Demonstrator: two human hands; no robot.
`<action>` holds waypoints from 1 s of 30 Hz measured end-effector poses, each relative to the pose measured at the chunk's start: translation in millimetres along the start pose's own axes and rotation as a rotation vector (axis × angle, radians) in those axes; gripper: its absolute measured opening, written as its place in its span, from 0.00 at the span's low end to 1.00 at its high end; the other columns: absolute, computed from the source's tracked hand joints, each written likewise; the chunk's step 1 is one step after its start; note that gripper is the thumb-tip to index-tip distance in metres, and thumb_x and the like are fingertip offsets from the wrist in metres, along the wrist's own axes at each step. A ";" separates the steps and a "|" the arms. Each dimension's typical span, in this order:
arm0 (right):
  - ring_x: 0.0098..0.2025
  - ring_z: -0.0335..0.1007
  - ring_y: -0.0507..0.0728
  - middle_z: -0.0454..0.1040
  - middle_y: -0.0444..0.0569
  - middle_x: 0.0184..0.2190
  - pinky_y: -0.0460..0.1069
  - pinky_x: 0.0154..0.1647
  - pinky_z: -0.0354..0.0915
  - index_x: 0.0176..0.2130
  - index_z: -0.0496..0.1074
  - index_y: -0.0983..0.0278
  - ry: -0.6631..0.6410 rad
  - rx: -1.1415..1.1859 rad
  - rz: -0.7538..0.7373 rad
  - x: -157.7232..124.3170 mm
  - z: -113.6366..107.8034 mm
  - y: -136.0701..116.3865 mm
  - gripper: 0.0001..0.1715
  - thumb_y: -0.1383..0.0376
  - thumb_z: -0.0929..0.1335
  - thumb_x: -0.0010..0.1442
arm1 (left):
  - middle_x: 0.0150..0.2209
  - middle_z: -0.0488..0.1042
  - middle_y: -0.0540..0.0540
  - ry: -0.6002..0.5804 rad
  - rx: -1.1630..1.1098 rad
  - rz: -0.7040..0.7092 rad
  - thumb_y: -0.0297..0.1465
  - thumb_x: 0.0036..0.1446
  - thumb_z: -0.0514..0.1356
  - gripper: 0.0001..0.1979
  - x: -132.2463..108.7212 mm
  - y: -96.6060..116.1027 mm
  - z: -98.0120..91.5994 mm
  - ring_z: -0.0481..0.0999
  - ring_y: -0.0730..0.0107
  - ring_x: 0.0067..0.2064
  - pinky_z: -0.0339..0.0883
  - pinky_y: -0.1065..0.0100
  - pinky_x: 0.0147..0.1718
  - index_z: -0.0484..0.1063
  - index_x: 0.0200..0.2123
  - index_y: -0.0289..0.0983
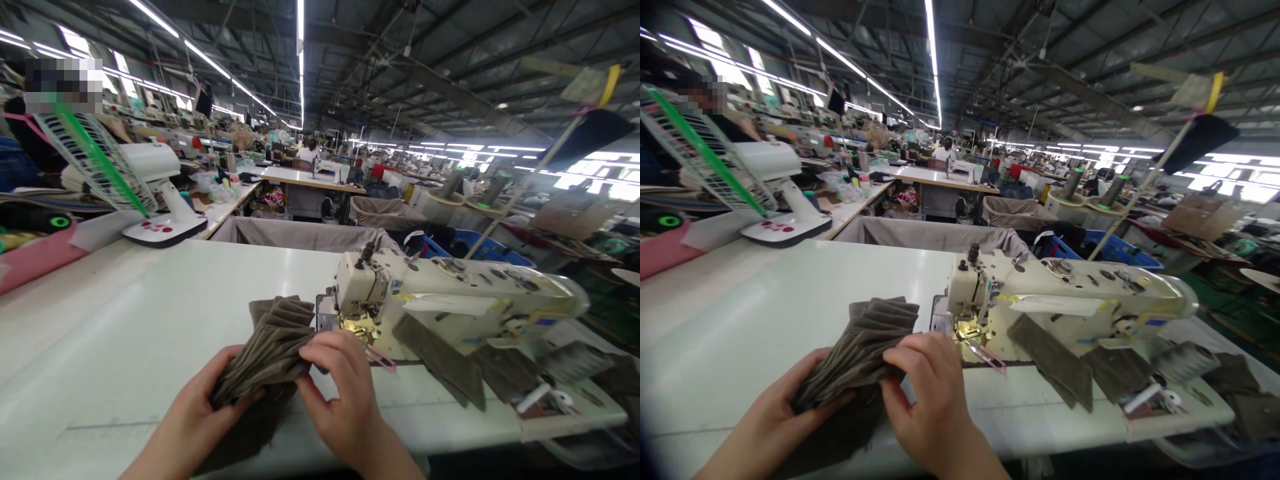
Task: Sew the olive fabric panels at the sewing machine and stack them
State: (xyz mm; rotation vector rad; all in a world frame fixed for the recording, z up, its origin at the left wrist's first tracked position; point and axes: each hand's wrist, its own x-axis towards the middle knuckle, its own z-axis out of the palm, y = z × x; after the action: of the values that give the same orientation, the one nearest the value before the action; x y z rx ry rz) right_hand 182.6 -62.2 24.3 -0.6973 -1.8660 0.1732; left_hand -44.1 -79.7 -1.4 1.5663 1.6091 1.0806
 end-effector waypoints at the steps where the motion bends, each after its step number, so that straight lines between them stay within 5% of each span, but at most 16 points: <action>1: 0.46 0.73 0.61 0.76 0.51 0.44 0.57 0.49 0.69 0.54 0.67 0.57 -0.008 -0.009 -0.009 0.2 -0.7 -0.8 0.23 0.75 0.68 0.62 | 0.38 0.83 0.46 0.004 0.003 0.005 0.48 0.45 0.69 0.24 -0.5 0.5 0.7 0.82 0.52 0.39 0.76 0.62 0.41 0.74 0.43 0.42; 10: 0.38 0.73 0.58 0.77 0.47 0.35 0.55 0.43 0.67 0.49 0.67 0.60 0.008 -0.004 -0.085 -0.4 -0.5 -3.7 0.10 0.67 0.68 0.68 | 0.36 0.83 0.51 0.128 0.049 0.077 0.40 0.48 0.65 0.17 -4.7 3.5 -0.3 0.82 0.60 0.37 0.75 0.69 0.40 0.73 0.42 0.43; 15: 0.35 0.71 0.56 0.77 0.45 0.33 0.54 0.45 0.66 0.56 0.66 0.62 -0.017 0.082 -0.004 1.6 -4.0 -6.0 0.15 0.65 0.65 0.72 | 0.36 0.82 0.52 0.120 0.077 0.120 0.32 0.44 0.62 0.18 -7.9 2.9 -4.5 0.82 0.62 0.37 0.75 0.71 0.39 0.74 0.42 0.43; 23: 0.35 0.70 0.56 0.75 0.47 0.33 0.53 0.40 0.64 0.48 0.71 0.63 0.007 -0.036 -0.069 5.6 -1.7 -7.2 0.10 0.72 0.67 0.66 | 0.36 0.81 0.53 0.158 -0.030 0.077 0.32 0.45 0.59 0.18 -18.8 23.1 5.3 0.80 0.64 0.39 0.72 0.72 0.42 0.73 0.43 0.43; 30: 0.38 0.73 0.58 0.76 0.49 0.35 0.55 0.41 0.65 0.40 0.72 0.62 -0.026 0.066 -0.070 5.7 -5.3 -11.4 0.08 0.63 0.65 0.72 | 0.39 0.83 0.51 0.172 0.010 0.057 0.32 0.43 0.62 0.20 -15.9 12.9 0.5 0.81 0.61 0.39 0.73 0.71 0.41 0.74 0.44 0.43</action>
State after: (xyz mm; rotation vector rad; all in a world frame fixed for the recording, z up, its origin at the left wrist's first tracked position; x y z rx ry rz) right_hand 181.6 -69.6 36.0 -0.5858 -1.8985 0.1983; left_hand -36.2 -96.0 8.2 1.5697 1.6930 1.2699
